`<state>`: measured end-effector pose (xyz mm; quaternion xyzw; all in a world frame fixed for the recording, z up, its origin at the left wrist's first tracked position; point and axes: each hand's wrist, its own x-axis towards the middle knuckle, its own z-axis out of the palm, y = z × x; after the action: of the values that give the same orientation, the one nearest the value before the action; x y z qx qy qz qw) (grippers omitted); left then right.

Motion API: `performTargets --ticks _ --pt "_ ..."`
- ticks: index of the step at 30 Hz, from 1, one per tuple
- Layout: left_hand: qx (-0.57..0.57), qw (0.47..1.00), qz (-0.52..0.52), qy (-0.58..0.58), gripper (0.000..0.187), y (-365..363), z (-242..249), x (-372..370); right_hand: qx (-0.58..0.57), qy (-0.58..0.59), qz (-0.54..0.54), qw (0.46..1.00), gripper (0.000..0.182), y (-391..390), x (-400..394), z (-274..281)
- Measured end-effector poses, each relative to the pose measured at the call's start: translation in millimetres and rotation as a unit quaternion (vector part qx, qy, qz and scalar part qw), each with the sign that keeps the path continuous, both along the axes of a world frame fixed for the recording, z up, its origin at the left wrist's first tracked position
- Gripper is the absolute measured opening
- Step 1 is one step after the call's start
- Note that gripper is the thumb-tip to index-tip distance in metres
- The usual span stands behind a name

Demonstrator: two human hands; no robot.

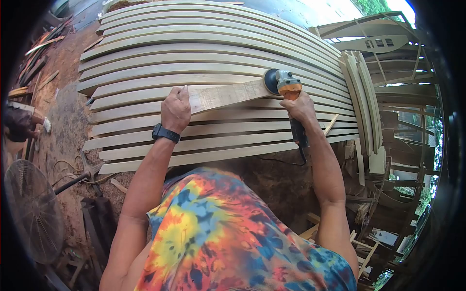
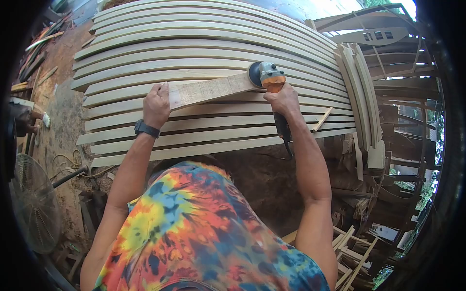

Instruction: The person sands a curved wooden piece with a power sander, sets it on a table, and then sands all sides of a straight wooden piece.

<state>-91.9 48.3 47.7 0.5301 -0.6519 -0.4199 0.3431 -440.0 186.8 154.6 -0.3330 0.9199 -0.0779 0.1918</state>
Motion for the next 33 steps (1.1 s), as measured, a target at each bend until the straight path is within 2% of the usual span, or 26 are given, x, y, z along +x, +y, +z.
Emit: performTargets --ticks 4,6,12,18,22,24,27,30,33 --pt "0.03 1.0 -0.008 -0.004 0.044 0 8 -1 -0.013 -0.008 0.024 1.0 0.064 -1 19 6" --pt "0.036 0.999 -0.004 -0.011 0.044 0 8 -1 0.007 -0.002 0.07 0.998 0.063 -4 36 15" --pt "0.008 1.0 -0.01 0.002 0.045 -2 0 0 -0.014 -0.021 0.014 1.0 0.059 0 18 8" --pt "0.015 1.0 -0.007 -0.006 0.044 -1 4 -1 -0.007 -0.047 0.055 0.997 0.058 -2 38 0" --pt "0.012 1.0 -0.01 -0.01 0.045 -3 -1 -1 -0.017 -0.07 0.021 0.997 0.057 0 28 2" --pt "0.008 1.0 -0.01 -0.011 0.045 -3 -2 0 -0.029 -0.043 0.013 0.999 0.057 -1 24 3" --pt "0.006 1.0 -0.012 -0.02 0.045 -3 0 -1 -0.044 -0.047 0.053 0.997 0.058 -3 35 5" --pt "0.017 1.0 -0.01 -0.015 0.045 -3 1 -1 -0.002 -0.057 0.06 0.997 0.059 -7 40 -5" --pt "0.025 0.999 -0.015 -0.019 0.045 -4 -1 0 -0.015 -0.072 0.05 0.996 0.061 -4 39 7"
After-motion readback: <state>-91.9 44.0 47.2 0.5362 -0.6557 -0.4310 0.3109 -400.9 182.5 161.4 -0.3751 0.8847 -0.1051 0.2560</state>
